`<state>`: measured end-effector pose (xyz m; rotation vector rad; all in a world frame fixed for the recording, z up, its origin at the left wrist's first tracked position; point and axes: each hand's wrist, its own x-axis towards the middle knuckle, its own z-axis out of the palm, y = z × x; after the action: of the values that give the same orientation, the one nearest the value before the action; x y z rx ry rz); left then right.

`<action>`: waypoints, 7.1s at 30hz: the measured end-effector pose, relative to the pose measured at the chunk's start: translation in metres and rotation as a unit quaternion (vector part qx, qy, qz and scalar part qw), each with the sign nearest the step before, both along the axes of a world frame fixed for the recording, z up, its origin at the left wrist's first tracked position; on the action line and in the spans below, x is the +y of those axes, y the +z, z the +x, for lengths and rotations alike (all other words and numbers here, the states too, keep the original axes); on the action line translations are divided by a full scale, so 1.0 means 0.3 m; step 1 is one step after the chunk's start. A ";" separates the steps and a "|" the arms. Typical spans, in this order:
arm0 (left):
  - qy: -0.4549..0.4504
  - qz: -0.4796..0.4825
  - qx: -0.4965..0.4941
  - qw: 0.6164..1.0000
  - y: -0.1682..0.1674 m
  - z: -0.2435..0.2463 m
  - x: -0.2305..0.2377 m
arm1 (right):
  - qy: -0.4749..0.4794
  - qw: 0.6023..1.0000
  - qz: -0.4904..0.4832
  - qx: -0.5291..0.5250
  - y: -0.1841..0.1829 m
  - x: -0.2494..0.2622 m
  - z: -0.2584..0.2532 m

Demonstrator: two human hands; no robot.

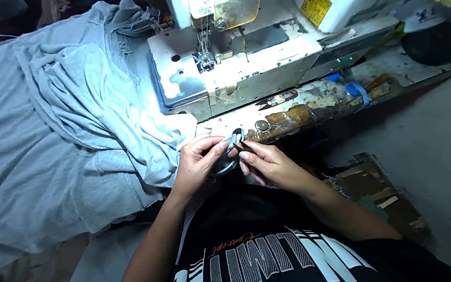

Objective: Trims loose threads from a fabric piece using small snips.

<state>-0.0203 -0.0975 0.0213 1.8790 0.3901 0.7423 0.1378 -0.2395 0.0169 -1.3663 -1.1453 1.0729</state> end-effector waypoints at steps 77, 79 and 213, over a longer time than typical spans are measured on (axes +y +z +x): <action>0.003 -0.049 0.026 0.998 -0.012 -0.001 0.024 | -0.110 0.964 0.091 -0.225 -0.044 0.020 -0.034; 0.008 -0.039 0.028 0.999 -0.015 0.000 0.024 | -0.109 0.964 0.079 -0.231 -0.042 0.022 -0.033; -0.053 0.006 0.030 0.998 -0.008 0.010 0.035 | -0.136 0.978 0.144 -0.066 -0.089 0.097 0.110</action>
<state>-0.0175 -0.0869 0.0190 1.9204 0.3221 0.6186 0.1707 -0.2104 -0.0097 -1.3301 -1.1209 0.6041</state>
